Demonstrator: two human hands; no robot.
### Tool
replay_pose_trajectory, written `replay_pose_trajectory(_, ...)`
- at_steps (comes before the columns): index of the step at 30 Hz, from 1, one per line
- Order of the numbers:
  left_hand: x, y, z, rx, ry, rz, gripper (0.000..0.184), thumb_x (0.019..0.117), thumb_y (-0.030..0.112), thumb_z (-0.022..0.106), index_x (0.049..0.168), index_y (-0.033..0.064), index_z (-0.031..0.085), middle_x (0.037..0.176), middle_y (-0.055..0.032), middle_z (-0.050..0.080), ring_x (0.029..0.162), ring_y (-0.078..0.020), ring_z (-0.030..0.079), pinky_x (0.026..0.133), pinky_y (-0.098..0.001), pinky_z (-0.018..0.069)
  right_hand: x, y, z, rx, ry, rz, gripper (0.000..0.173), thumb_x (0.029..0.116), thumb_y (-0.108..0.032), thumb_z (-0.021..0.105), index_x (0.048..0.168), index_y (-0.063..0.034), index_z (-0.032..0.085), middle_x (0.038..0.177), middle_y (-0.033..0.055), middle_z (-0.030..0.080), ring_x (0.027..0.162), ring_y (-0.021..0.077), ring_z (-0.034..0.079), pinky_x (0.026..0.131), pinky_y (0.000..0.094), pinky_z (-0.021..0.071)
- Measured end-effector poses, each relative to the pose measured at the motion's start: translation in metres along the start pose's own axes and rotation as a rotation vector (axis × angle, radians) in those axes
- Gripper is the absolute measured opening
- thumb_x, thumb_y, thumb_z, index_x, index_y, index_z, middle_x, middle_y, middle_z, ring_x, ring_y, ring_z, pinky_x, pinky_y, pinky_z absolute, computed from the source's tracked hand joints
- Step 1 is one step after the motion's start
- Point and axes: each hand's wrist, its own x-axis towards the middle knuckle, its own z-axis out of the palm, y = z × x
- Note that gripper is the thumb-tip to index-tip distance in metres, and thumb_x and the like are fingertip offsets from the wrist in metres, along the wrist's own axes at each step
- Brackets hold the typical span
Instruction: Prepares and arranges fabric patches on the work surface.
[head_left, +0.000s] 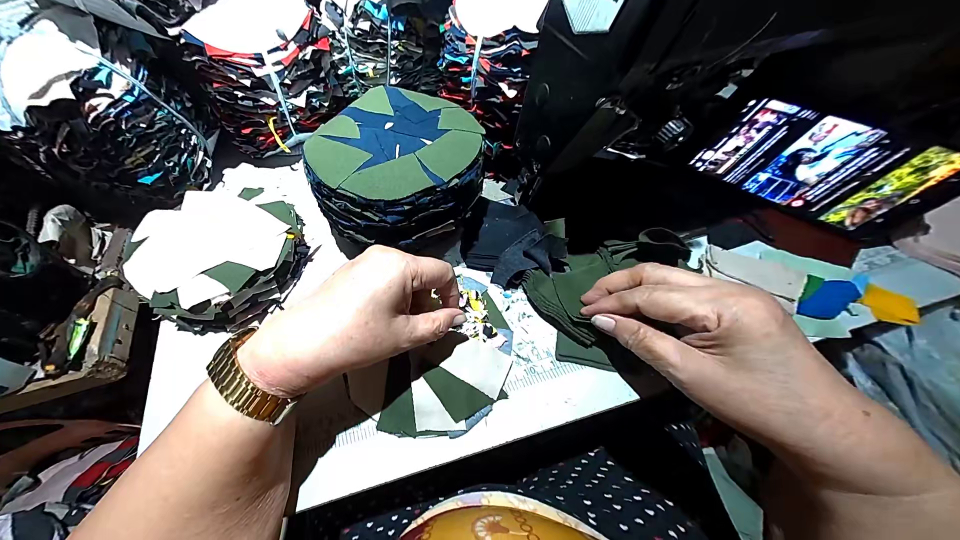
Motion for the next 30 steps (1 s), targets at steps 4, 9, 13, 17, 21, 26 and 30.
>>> replay_pose_trajectory(4, 0.000, -0.002, 0.001, -0.005, 0.004, 0.010, 0.013, 0.0960, 0.028, 0.069, 0.092, 0.0154, 0.072, 0.065, 0.0098, 0.060, 0.056, 0.0013, 0.054, 0.050, -0.0179, 0.0451, 0.001, -0.002, 0.003, -0.024, 0.015, 0.000, 0.017, 0.0918, -0.017, 0.062, 0.092, -0.0133, 0.078, 0.105, -0.0024, 0.070, 0.095, 0.0021, 0.067, 0.079, 0.0159, 0.0566)
replay_pose_trajectory(9, 0.000, 0.003, 0.002, -0.016, 0.014, 0.000, 0.012, 0.0963, 0.024, 0.070, 0.092, 0.0136, 0.073, 0.066, 0.0079, 0.061, 0.055, -0.0002, 0.054, 0.049, -0.0183, 0.0457, 0.001, -0.010, 0.011, -0.156, 0.084, 0.014, 0.019, 0.0927, -0.014, 0.056, 0.094, -0.0089, 0.075, 0.100, 0.0022, 0.071, 0.091, 0.0063, 0.067, 0.077, 0.0209, 0.0558)
replay_pose_trajectory(13, 0.001, 0.001, 0.004, -0.013, 0.037, 0.024, 0.012, 0.0970, 0.025, 0.068, 0.093, 0.0142, 0.072, 0.067, 0.0092, 0.060, 0.057, 0.0010, 0.054, 0.051, -0.0178, 0.0459, 0.005, -0.011, 0.020, -0.266, 0.146, 0.026, 0.021, 0.0998, -0.013, 0.052, 0.100, -0.0022, 0.070, 0.089, 0.0089, 0.067, 0.077, 0.0153, 0.064, 0.067, 0.0303, 0.0539)
replay_pose_trajectory(17, 0.002, 0.005, 0.004, -0.046, 0.058, 0.032, 0.010, 0.0975, 0.021, 0.068, 0.097, 0.0119, 0.073, 0.067, 0.0078, 0.062, 0.056, 0.0015, 0.055, 0.051, -0.0162, 0.0463, 0.011, -0.012, 0.014, -0.189, 0.186, 0.078, 0.016, 0.0994, -0.008, 0.055, 0.110, -0.0021, 0.065, 0.094, 0.0110, 0.068, 0.079, 0.0156, 0.067, 0.071, 0.0331, 0.0576)
replay_pose_trajectory(21, 0.004, 0.008, 0.007, -0.194, 0.133, 0.061, 0.013, 0.0965, 0.014, 0.069, 0.105, 0.0045, 0.072, 0.080, 0.0023, 0.069, 0.069, -0.0005, 0.064, 0.063, -0.0157, 0.0552, 0.021, -0.015, -0.004, -0.082, 0.276, 0.070, 0.017, 0.0960, -0.007, 0.054, 0.106, -0.0021, 0.067, 0.098, 0.0060, 0.067, 0.083, 0.0015, 0.062, 0.073, 0.0181, 0.0525)
replay_pose_trajectory(26, 0.008, 0.021, 0.006, -0.563, 0.183, -0.036, 0.042, 0.0968, 0.013, 0.068, 0.135, -0.0008, 0.057, 0.128, -0.0100, 0.065, 0.114, -0.0161, 0.067, 0.094, -0.0304, 0.0595, 0.033, -0.037, -0.014, 0.149, 0.343, 0.006, 0.019, 0.0966, -0.006, 0.054, 0.107, -0.0069, 0.071, 0.100, -0.0055, 0.070, 0.088, -0.0033, 0.064, 0.077, 0.0131, 0.0542)
replay_pose_trajectory(30, 0.010, 0.026, 0.010, -0.684, 0.123, -0.032, 0.062, 0.0986, 0.014, 0.066, 0.152, -0.0014, 0.038, 0.149, -0.0139, 0.052, 0.130, -0.0188, 0.059, 0.105, -0.0324, 0.0546, 0.037, -0.060, 0.001, 0.362, 0.295, -0.084, 0.017, 0.0953, -0.008, 0.059, 0.108, -0.0065, 0.071, 0.102, -0.0054, 0.071, 0.083, 0.0006, 0.066, 0.072, 0.0153, 0.0572)
